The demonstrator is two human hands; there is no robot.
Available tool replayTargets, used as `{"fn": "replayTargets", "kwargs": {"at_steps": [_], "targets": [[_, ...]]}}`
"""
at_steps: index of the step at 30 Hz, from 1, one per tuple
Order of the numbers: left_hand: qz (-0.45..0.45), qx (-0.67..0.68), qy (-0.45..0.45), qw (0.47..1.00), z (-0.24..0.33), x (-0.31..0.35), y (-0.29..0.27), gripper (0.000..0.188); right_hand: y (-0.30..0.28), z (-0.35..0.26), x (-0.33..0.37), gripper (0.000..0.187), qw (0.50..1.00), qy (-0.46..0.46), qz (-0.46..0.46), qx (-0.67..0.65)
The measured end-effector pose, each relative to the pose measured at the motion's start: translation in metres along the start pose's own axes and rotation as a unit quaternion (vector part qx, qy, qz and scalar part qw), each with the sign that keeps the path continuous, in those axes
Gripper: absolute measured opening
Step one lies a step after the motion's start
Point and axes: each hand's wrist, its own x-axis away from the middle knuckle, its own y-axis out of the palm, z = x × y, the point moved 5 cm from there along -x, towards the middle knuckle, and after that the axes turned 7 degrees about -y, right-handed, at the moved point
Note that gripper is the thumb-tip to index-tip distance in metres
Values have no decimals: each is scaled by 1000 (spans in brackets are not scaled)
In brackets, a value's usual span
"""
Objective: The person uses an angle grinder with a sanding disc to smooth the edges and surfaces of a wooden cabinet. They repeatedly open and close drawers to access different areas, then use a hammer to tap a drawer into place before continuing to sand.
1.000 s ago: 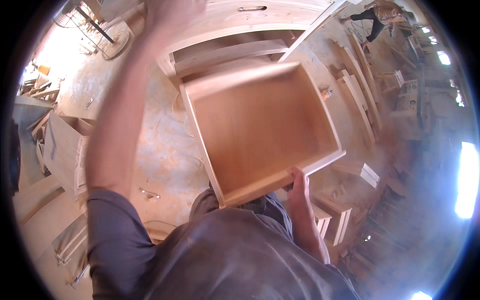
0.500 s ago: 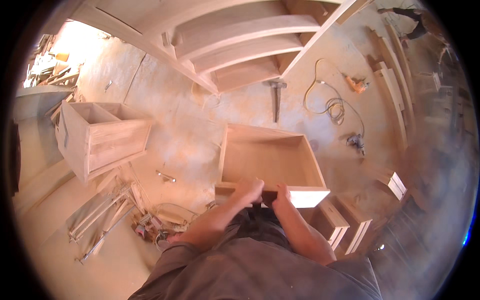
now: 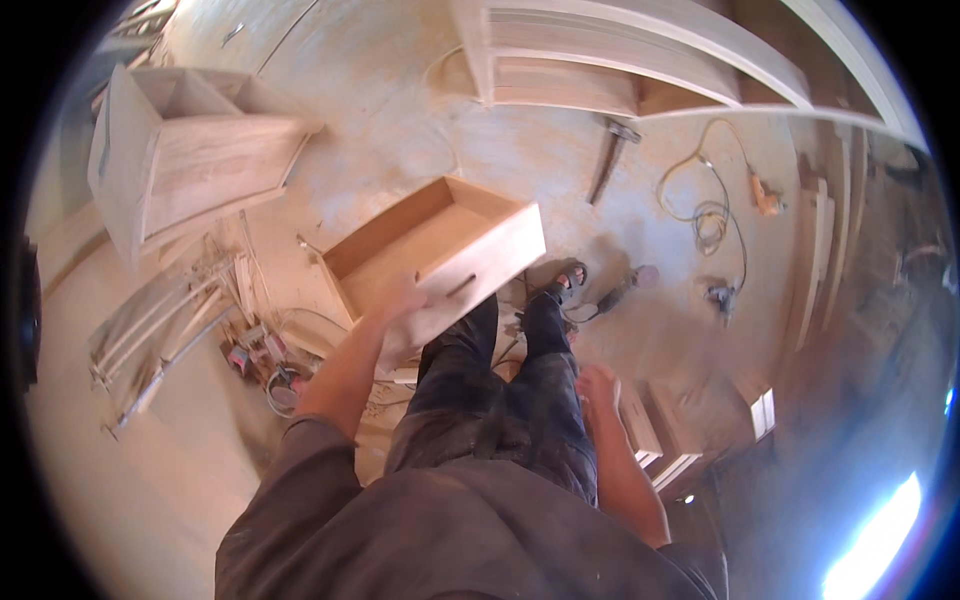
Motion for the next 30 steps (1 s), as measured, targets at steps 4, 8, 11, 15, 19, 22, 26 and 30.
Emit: {"fn": "replayTargets", "kwargs": {"at_steps": [4,8,11,15,19,22,26,30], "targets": [[44,209,-47,976,-65,-39,-58,57,-15,67,-7,9,996,42,-78,19],[6,317,-45,947,-128,-102,-67,52,24,49,-7,23,967,-12,-51,251],[-14,447,-54,893,-125,-95,-94,48,85,2,23,36,974,-9,-93,208],[-37,566,-23,823,-168,-107,-100,50,133,-29,36,44,977,2,-131,169],[-26,623,-5,782,-197,-100,-105,54,136,-33,38,39,964,-17,-135,228],[-51,652,9,756,-229,-121,-90,54,136,-40,35,40,962,8,-122,245],[-54,665,-7,745,-266,-164,-60,59,129,-28,23,41,970,20,-109,218],[1,647,-50,761,-305,-185,-35,50,116,-12,24,43,979,33,-92,180]]}}
